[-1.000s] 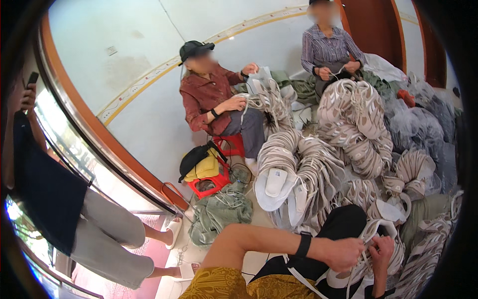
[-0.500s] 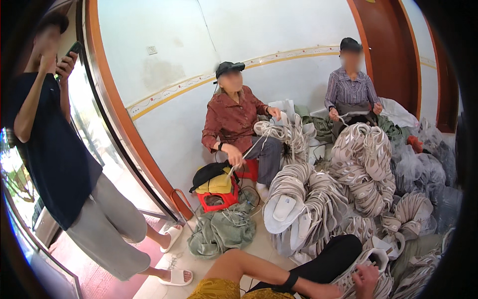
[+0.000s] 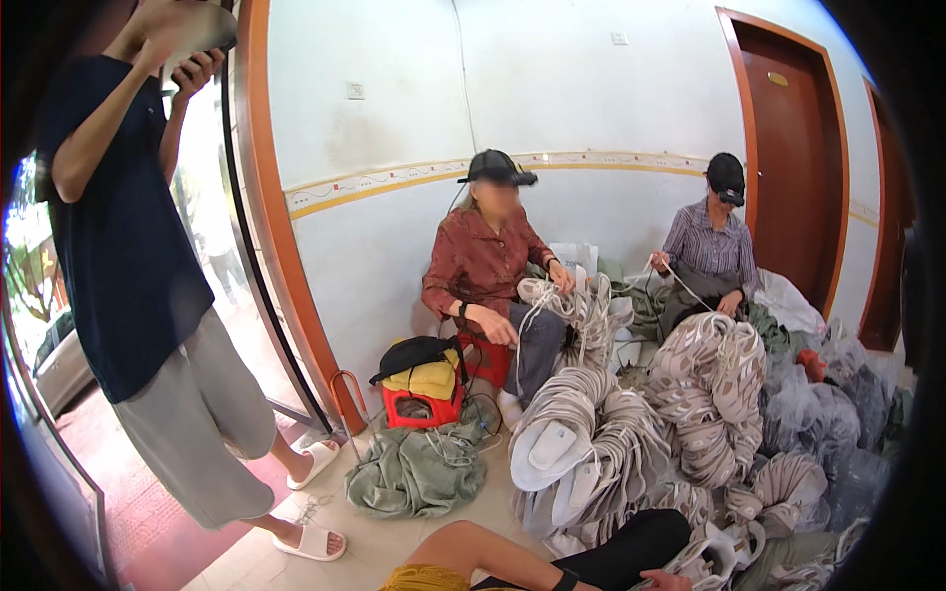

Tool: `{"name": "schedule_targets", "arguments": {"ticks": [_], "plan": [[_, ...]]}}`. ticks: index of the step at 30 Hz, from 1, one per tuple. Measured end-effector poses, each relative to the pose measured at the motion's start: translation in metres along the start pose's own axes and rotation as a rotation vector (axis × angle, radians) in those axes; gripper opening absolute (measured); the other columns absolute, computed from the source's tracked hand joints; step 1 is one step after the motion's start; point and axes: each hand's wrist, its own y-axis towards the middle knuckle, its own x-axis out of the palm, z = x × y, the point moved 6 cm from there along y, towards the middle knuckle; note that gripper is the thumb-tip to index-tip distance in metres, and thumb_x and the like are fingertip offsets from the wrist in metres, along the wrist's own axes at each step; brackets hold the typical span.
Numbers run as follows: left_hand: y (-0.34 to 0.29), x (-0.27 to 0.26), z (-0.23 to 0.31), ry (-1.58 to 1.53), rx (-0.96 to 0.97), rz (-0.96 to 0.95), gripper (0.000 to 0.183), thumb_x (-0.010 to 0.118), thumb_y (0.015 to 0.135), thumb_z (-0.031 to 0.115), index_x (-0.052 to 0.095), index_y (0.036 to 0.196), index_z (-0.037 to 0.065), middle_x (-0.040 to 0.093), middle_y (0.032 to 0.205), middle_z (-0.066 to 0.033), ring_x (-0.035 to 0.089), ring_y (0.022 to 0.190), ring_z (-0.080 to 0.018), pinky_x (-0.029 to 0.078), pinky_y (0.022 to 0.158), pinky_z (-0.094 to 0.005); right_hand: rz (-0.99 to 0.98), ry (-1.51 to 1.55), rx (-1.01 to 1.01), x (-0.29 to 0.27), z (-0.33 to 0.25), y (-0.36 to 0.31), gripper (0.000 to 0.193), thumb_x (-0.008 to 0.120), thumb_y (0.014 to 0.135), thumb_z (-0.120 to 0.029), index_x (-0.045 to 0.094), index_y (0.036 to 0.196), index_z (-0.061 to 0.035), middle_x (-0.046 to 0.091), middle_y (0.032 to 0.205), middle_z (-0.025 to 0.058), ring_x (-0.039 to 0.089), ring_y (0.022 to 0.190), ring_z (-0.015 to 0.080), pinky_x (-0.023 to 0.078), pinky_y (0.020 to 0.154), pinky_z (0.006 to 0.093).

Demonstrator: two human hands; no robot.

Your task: Thread laces through the eyelets of shoe uppers and tie them.

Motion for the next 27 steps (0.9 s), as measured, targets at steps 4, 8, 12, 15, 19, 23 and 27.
{"name": "schedule_targets", "arguments": {"ticks": [4, 8, 12, 15, 19, 23, 27], "plan": [[-0.017, -0.05, -0.035, -0.103, -0.196, 0.3, 0.019, 0.055, 0.079, 0.019, 0.059, 0.067, 0.005, 0.058, 0.063, -0.0109, 0.057, 0.056, -0.0268, 0.044, 0.051, -0.0382, 0.106, 0.166, -0.086, 0.005, 0.024, -0.014, 0.019, 0.06, 0.071, -0.011, 0.066, 0.089, -0.0082, 0.06, 0.068, 0.0152, 0.056, 0.061, 0.0307, 0.044, 0.056, 0.0379], [-0.037, -0.035, -0.112, -0.124, -0.382, 0.393, 0.031, 0.052, 0.085, 0.029, 0.062, 0.065, 0.008, 0.06, 0.062, -0.0091, 0.058, 0.056, -0.0242, 0.045, 0.053, -0.038, 0.039, 0.301, -0.021, -0.011, 0.005, -0.021, 0.013, 0.064, 0.072, -0.005, 0.066, 0.085, -0.0034, 0.063, 0.073, 0.0124, 0.06, 0.065, 0.0226, 0.047, 0.061, 0.0329], [-0.033, 0.017, -0.153, -0.81, -0.789, 0.057, 0.047, 0.042, 0.091, 0.045, 0.064, 0.083, 0.004, 0.064, 0.083, -0.0101, 0.063, 0.074, -0.0215, 0.052, 0.064, -0.0358, -0.03, 0.448, -0.162, -0.015, -0.032, -0.038, 0.014, 0.065, 0.072, -0.003, 0.066, 0.086, -0.003, 0.063, 0.074, 0.0117, 0.06, 0.066, 0.022, 0.047, 0.062, 0.0324], [-0.029, 0.019, -0.154, -0.774, -0.762, 0.083, 0.042, 0.045, 0.088, 0.041, 0.063, 0.081, 0.003, 0.063, 0.077, -0.01, 0.062, 0.068, -0.021, 0.051, 0.059, -0.0348, -0.095, 0.61, -0.309, -0.013, -0.074, -0.046, 0.015, 0.065, 0.072, -0.002, 0.066, 0.087, -0.0027, 0.064, 0.074, 0.011, 0.06, 0.067, 0.0213, 0.048, 0.063, 0.0318], [-0.026, 0.024, -0.151, -0.736, -0.736, 0.118, 0.035, 0.049, 0.083, 0.035, 0.062, 0.078, 0.003, 0.061, 0.069, -0.0097, 0.061, 0.061, -0.0204, 0.048, 0.053, -0.0336, -0.243, 0.818, -0.323, -0.007, -0.119, -0.063, 0.015, 0.065, 0.073, -0.001, 0.066, 0.087, -0.0023, 0.064, 0.076, 0.0101, 0.06, 0.069, 0.0204, 0.048, 0.064, 0.0314], [-0.028, 0.03, -0.146, -0.726, -0.7, 0.129, 0.029, 0.052, 0.079, 0.03, 0.061, 0.075, 0.003, 0.059, 0.061, -0.0095, 0.06, 0.054, -0.0199, 0.046, 0.047, -0.0324, -0.289, 0.737, -0.415, -0.016, -0.133, -0.066, 0.015, 0.065, 0.076, -0.004, 0.065, 0.091, -0.0027, 0.062, 0.076, 0.0102, 0.058, 0.069, 0.0209, 0.047, 0.064, 0.0325], [-0.039, 0.011, -0.101, -0.901, -0.734, 0.049, 0.023, 0.056, 0.079, 0.026, 0.061, 0.075, 0.004, 0.055, 0.056, -0.0053, 0.056, 0.054, -0.0161, 0.044, 0.051, -0.0288, -0.248, 0.666, -0.352, -0.008, -0.118, -0.074, 0.02, 0.066, 0.077, -0.009, 0.064, 0.097, -0.0058, 0.059, 0.074, 0.011, 0.057, 0.067, 0.023, 0.046, 0.062, 0.0335]]}}
